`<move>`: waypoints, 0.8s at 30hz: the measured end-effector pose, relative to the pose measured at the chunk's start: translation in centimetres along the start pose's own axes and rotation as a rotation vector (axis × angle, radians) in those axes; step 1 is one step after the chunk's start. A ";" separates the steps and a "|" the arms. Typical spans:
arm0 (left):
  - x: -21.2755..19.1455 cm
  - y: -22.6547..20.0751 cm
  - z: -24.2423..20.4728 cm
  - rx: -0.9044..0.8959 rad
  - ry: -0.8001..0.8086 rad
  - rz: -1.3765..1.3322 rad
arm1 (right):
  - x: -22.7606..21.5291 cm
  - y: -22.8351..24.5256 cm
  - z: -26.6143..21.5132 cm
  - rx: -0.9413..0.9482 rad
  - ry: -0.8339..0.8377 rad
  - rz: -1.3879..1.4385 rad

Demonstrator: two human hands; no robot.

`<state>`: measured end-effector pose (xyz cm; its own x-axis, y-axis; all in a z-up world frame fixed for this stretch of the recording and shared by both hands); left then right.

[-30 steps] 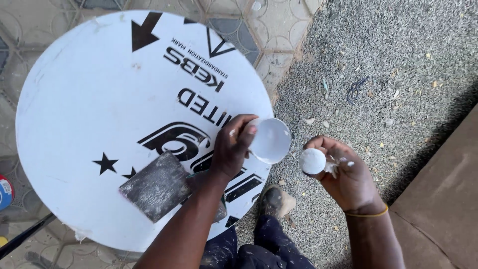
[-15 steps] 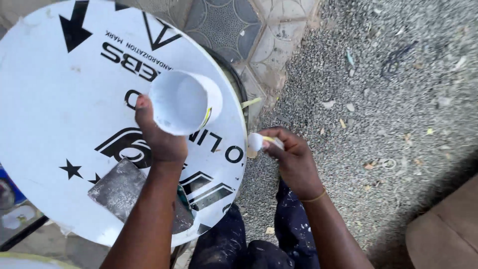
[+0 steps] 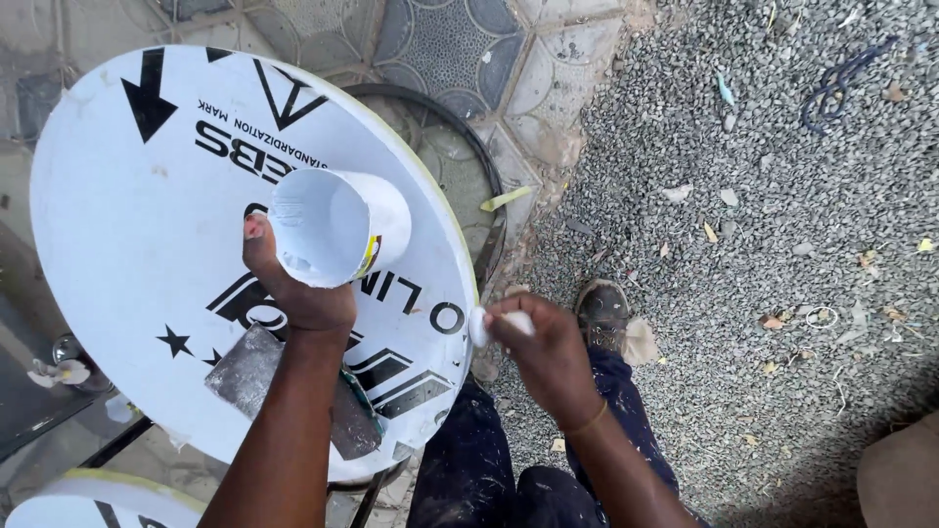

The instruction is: The person is cleaning or applying a liquid treatment to a circular white tabletop using a small applicator and a cup of liquid.

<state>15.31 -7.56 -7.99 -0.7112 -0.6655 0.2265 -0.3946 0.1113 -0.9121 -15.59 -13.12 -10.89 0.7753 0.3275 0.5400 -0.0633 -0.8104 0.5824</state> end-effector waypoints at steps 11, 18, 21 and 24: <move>5.5 -3.6 -1.1 0.171 0.028 0.154 | 1.7 7.5 5.0 -0.314 0.126 -0.362; 3.7 -2.9 -0.8 0.004 -0.005 0.198 | 2.1 -5.0 -6.4 0.191 0.155 -0.422; 3.3 -2.9 -0.7 0.020 0.013 0.221 | 0.4 -3.5 -6.0 0.062 -0.021 -0.385; 3.8 -3.3 -0.8 0.005 -0.017 0.226 | 0.8 1.6 -4.1 -0.235 -0.068 -0.610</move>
<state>13.46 -9.85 -3.90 -0.7711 -0.6366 0.0108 -0.2235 0.2548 -0.9408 -17.62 -12.10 -7.03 0.7529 0.6571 0.0360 0.2703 -0.3587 0.8935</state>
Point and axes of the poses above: each hand's wrist, its own z-axis towards the middle knuckle, its own x-axis out of the palm, y = z × x, the point moved 10 cm from there along z, towards the middle knuckle, and after that the axes turned 13 degrees about y, right-handed, at the moved point
